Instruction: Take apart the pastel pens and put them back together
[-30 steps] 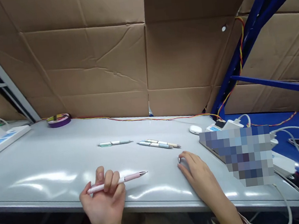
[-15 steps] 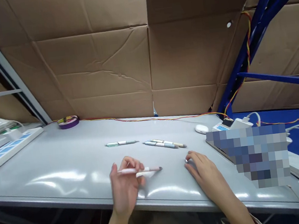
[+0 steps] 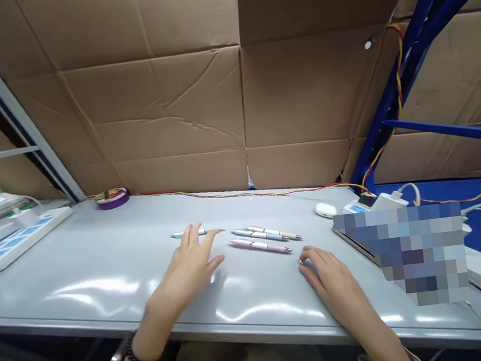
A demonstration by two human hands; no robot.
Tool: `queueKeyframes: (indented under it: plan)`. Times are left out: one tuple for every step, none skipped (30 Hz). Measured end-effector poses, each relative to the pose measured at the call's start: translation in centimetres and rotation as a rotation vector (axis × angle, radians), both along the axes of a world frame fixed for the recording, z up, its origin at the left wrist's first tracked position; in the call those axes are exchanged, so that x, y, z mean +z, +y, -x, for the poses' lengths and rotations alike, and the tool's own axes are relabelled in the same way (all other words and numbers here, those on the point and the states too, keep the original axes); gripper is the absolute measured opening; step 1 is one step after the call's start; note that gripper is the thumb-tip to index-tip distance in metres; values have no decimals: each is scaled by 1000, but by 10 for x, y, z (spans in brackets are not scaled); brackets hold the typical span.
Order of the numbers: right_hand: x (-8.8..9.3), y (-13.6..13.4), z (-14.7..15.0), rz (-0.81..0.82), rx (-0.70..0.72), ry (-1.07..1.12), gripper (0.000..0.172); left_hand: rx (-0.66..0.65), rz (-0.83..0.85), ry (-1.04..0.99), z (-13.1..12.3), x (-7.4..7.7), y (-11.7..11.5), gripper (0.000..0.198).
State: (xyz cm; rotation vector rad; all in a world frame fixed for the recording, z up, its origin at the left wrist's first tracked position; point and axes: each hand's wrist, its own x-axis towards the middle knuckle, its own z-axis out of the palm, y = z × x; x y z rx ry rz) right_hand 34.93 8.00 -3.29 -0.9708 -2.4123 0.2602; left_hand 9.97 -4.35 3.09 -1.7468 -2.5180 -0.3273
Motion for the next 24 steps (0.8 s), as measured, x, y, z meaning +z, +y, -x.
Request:
queueKeyframes:
  plan:
    - [1,-1,0,6,3,1,11,-41,78,34,8,3,2,38]
    - [2,-1,0,14,5,1,12,-63,118,75,17,5,5,35]
    - [2,-2,0,24,5,3,12,-58,115,100,27,6,10,34]
    - [3,-3,0,37,1,7,13,-44,111,116,37,6,15,34]
    - [4,-4,0,51,-2,13,14,-33,108,130,47,6,20,33]
    - [4,-5,0,63,-6,21,14,-19,111,138,57,4,25,30]
    - [5,-5,0,74,-9,29,15,-14,122,136,66,2,29,24]
    - [5,-5,-1,81,-6,35,15,-13,134,123,74,-1,32,19]
    - [4,-4,-1,82,4,39,15,-23,142,102,81,-5,33,17]
    - [4,-3,-2,74,20,40,16,-32,138,81,86,-8,34,17]
    - [3,-1,-2,59,38,40,17,-39,123,61,89,-12,34,18]
    - [3,0,-3,37,54,41,18,-41,100,39,91,-16,34,19]
    - [2,1,-2,9,63,49,20,-34,67,17,91,-20,33,19]
    - [3,-1,0,-26,62,69,22,-21,29,-9,90,-24,34,18]
    - [5,-5,4,-60,53,104,24,-2,-12,-41,88,-29,35,17]
    - [8,-12,10,-91,60,146,25,23,-57,-78,85,-33,37,17]
    - [12,-23,19,-114,81,190,24,43,-107,-124,82,-37,39,16]
    - [19,-35,30,-116,151,228,22,58,-160,-179,78,-42,43,18]
    - [26,-50,44,-111,301,217,22,74,-223,-239,74,-46,46,23]
    - [35,-65,59,-89,444,180,22,80,-292,-306,70,-51,50,26]
    - [43,-79,75,-84,544,173,24,84,-367,-377,66,-55,54,27]
    - [52,-91,92,-68,615,156,29,78,-450,-453,61,-60,57,28]
    - [59,-100,109,-49,655,166,39,66,-532,-535,56,-64,60,29]
    - [64,-105,124,-37,665,202,48,52,-611,-623,52,-68,62,29]
